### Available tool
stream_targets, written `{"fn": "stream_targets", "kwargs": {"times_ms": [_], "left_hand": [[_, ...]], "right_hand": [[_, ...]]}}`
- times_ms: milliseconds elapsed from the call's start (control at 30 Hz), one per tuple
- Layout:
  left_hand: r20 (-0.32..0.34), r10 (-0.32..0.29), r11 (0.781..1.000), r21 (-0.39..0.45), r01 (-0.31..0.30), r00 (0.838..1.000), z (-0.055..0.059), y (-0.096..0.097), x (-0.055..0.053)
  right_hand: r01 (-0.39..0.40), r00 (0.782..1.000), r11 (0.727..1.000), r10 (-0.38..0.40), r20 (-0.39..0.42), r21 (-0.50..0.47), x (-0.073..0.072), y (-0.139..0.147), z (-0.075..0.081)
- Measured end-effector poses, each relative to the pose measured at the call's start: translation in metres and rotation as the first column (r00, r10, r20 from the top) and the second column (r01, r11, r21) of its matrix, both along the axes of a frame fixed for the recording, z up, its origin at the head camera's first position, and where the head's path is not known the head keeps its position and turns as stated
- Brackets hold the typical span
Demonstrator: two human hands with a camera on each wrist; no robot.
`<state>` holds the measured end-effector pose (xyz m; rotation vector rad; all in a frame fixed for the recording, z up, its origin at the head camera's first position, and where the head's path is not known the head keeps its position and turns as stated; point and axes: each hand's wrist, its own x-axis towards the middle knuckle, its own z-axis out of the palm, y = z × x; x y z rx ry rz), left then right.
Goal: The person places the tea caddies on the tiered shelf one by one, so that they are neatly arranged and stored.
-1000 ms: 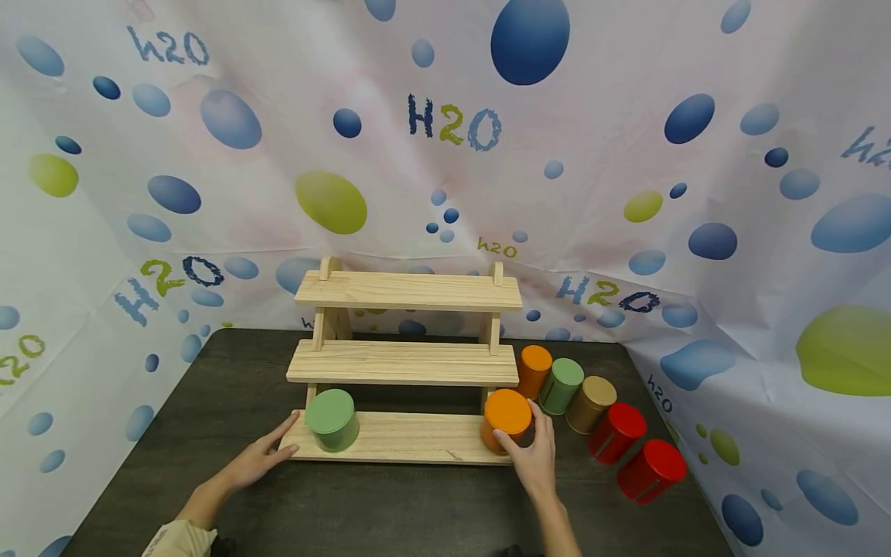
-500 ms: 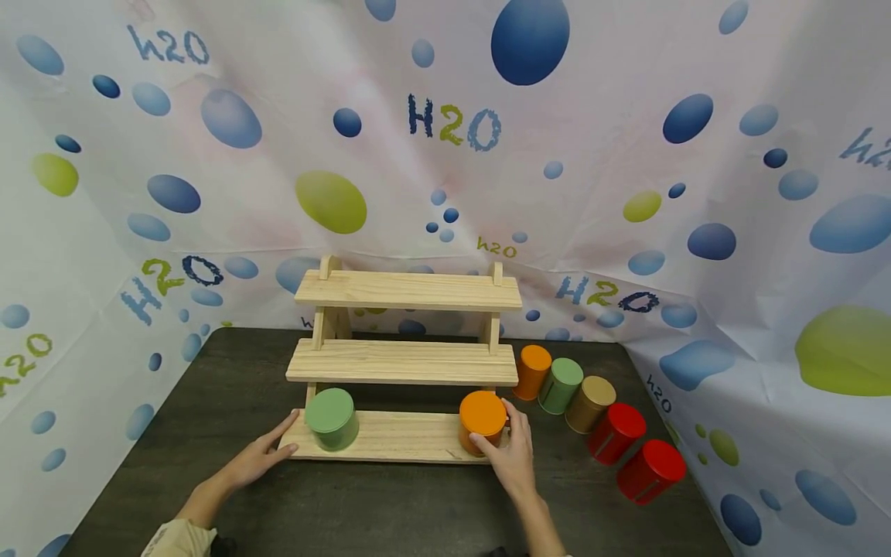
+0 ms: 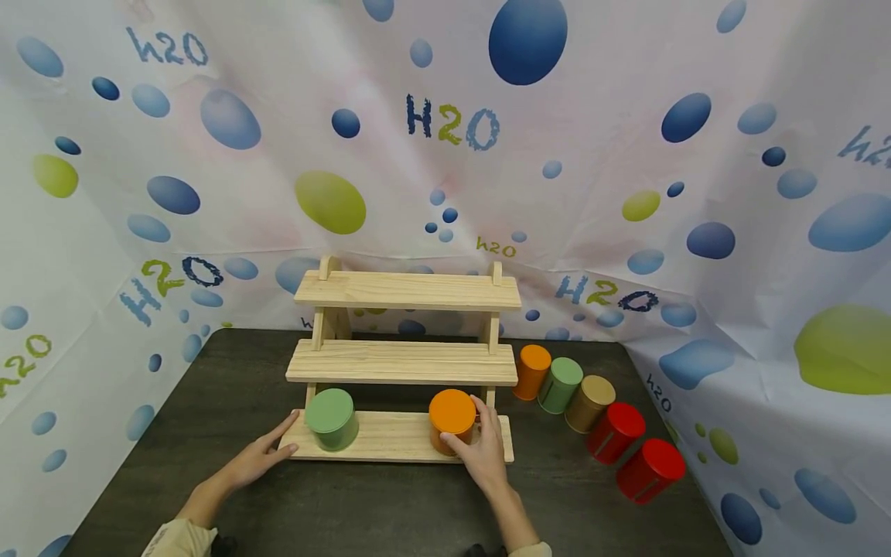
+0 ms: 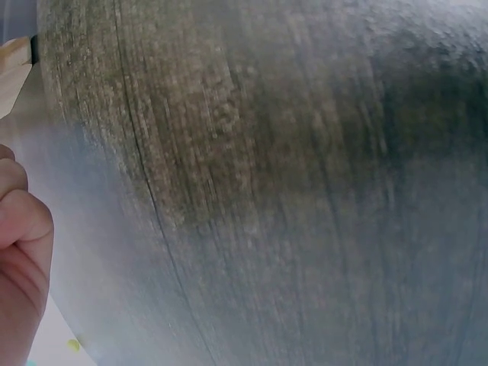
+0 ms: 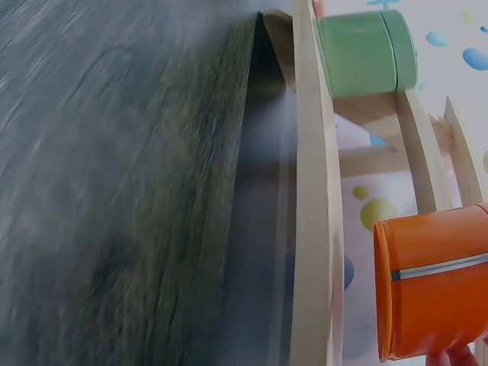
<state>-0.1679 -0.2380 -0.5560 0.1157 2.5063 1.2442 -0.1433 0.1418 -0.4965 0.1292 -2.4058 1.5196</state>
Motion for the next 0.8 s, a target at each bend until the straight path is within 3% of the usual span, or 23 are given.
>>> {"fn": "stream_targets", "kwargs": {"times_ms": [133, 300, 567, 800], "left_hand": [[0.003, 0.002, 1.000, -0.007, -0.002, 1.000, -0.001, 0.000, 0.000], [0.011, 0.009, 1.000, -0.024, -0.009, 1.000, -0.002, 0.000, -0.002], [0.004, 0.021, 0.999, -0.035, -0.021, 1.000, -0.005, -0.001, -0.002], [0.004, 0.018, 0.999, -0.040, -0.018, 1.000, -0.006, -0.001, -0.003]], "right_hand": [[-0.052, 0.999, 0.998, 0.052, -0.001, -0.020, 0.000, -0.014, 0.008], [-0.117, 0.993, 0.993, 0.117, -0.017, 0.001, -0.004, -0.028, 0.007], [-0.178, 0.984, 0.984, 0.178, -0.021, 0.030, -0.025, -0.047, -0.029], [-0.225, 0.974, 0.974, 0.225, -0.025, -0.006, -0.033, -0.063, -0.034]]}}
